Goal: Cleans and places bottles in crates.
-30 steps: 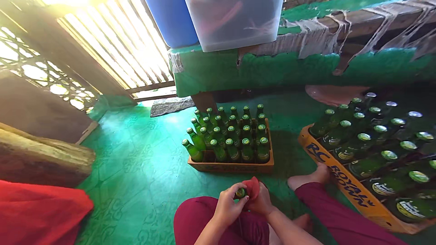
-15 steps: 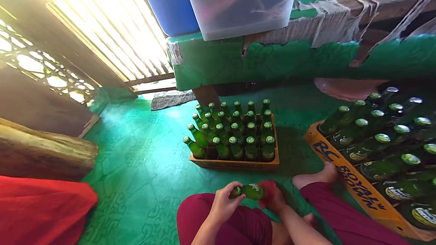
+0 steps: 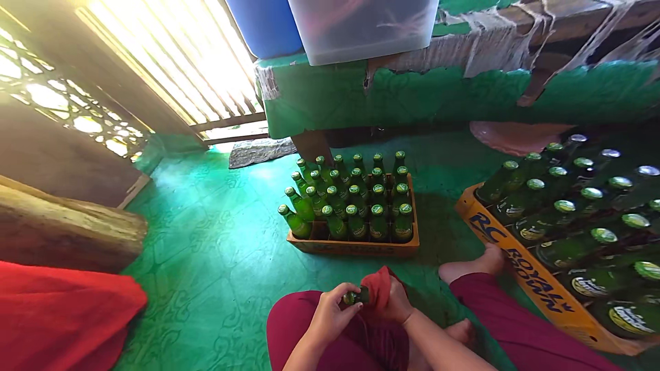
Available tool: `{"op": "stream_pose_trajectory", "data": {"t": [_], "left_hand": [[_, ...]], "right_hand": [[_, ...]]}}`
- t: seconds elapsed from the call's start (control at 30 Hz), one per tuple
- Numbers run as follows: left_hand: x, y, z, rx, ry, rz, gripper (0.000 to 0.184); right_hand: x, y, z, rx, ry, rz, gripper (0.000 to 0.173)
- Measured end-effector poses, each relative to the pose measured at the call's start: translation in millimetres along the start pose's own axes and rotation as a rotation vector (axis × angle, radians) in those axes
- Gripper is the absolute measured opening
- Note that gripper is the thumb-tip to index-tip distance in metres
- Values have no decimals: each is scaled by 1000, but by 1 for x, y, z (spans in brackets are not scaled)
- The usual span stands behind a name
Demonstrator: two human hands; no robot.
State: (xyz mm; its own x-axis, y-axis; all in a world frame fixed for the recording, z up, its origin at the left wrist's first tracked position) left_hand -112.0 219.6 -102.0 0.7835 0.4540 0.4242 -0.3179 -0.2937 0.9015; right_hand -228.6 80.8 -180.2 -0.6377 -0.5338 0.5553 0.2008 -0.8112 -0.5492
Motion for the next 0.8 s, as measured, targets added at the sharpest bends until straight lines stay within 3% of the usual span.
{"op": "stream_pose_trajectory", "data": {"t": [0.2, 0.27, 0.4, 0.5, 0.7, 0.8], "left_hand": [[6, -21, -7, 121, -2, -167, 28], [6, -26, -8, 82, -20, -214, 29], [1, -25, -15, 48, -18, -303, 28], [4, -13, -13, 6, -24, -266, 28], [3, 6, -10, -30, -31, -193, 28], [1, 14, -11, -108, -35, -181, 29]], "right_hand": [[10, 43, -42, -568, -484, -12, 58], [7, 57, -58, -565, -404, -42, 57], [24, 44, -50, -691, -439, 82, 57], [30, 36, -53, -644, -346, 176, 51], [32, 28, -38, -687, -469, 170, 50], [27, 37, -46, -730, -395, 169, 49]]}}
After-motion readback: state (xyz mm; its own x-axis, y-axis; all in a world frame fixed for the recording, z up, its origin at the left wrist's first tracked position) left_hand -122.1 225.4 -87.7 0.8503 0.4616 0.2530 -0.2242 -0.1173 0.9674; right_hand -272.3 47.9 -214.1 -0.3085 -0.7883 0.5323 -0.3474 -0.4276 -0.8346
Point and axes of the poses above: each hand's wrist, its own z-axis towards the middle knuckle, its own x-axis out of the back of the hand, y = z × x, the point moved 2 cm from there along z, towards the middle knuckle, and after that the axes turned 15 degrees about x, right-handed, at the moved point
